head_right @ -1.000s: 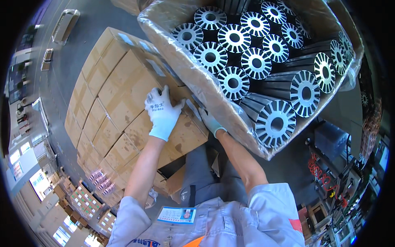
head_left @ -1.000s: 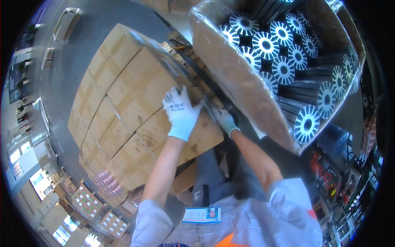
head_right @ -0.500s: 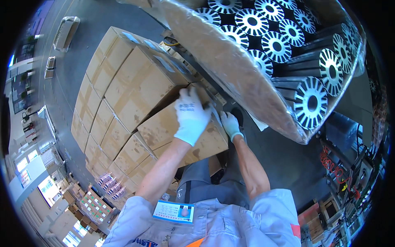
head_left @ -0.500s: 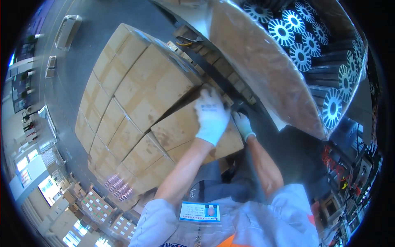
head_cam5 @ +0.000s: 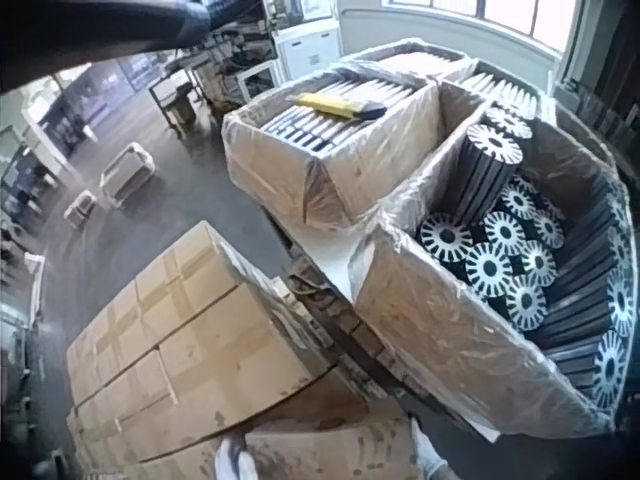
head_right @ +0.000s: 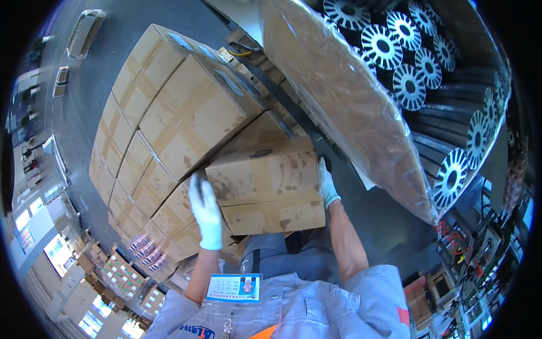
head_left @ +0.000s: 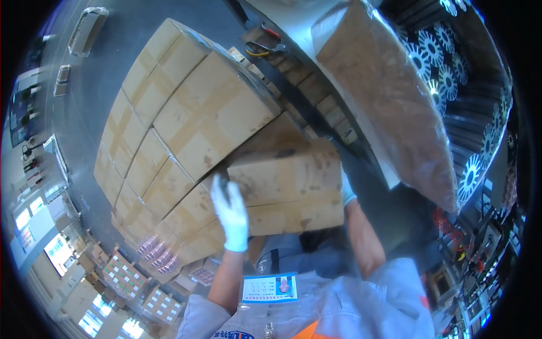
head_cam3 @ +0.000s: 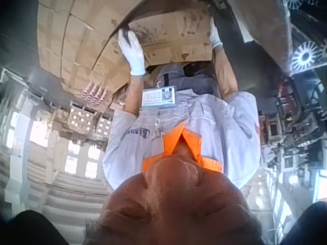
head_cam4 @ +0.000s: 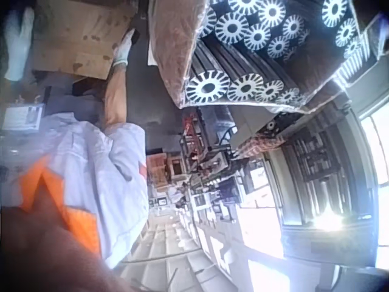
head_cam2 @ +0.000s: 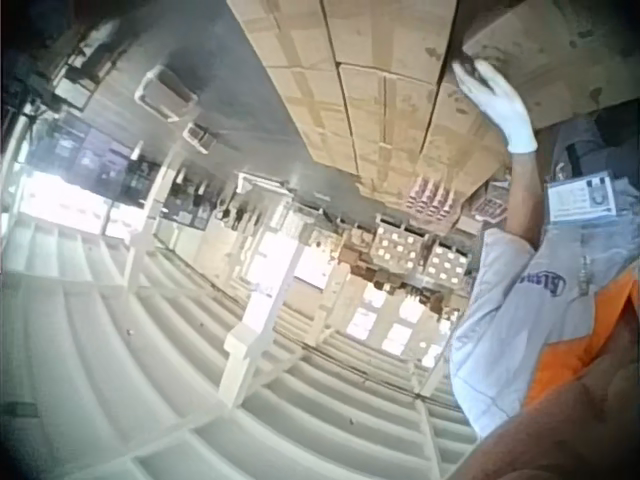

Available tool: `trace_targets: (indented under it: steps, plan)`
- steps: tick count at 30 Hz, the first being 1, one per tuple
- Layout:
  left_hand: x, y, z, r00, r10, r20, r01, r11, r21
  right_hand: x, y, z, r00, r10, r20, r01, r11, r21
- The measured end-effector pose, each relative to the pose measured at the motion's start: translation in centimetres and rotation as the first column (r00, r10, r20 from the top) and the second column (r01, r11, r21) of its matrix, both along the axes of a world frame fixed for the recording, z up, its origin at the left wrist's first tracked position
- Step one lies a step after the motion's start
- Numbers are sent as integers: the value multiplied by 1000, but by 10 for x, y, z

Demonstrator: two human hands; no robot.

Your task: The person assembles motor rotors by inserting metal shafts, cores, and end rings into a press machine to press them together. The person then unloads assembled rotors from a conveyor line into a storage rack and replenishes component parts from cardboard boxes.

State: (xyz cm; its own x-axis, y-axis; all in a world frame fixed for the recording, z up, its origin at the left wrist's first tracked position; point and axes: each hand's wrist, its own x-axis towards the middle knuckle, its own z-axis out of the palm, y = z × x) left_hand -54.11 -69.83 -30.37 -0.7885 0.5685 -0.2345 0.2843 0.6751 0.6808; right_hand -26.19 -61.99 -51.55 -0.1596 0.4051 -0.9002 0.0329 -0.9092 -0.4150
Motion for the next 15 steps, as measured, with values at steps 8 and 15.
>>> trace_targets:
  steps: [8,15]
  plan:
    - [-8,-19,-35,771,185,609,-172,982,-80,-7,-18,26,993,-90,-76,91,996,7]
    - [23,-36,-67,817,-57,574,128,988,-84,57,-70,57,983,-178,-36,173,979,-103]
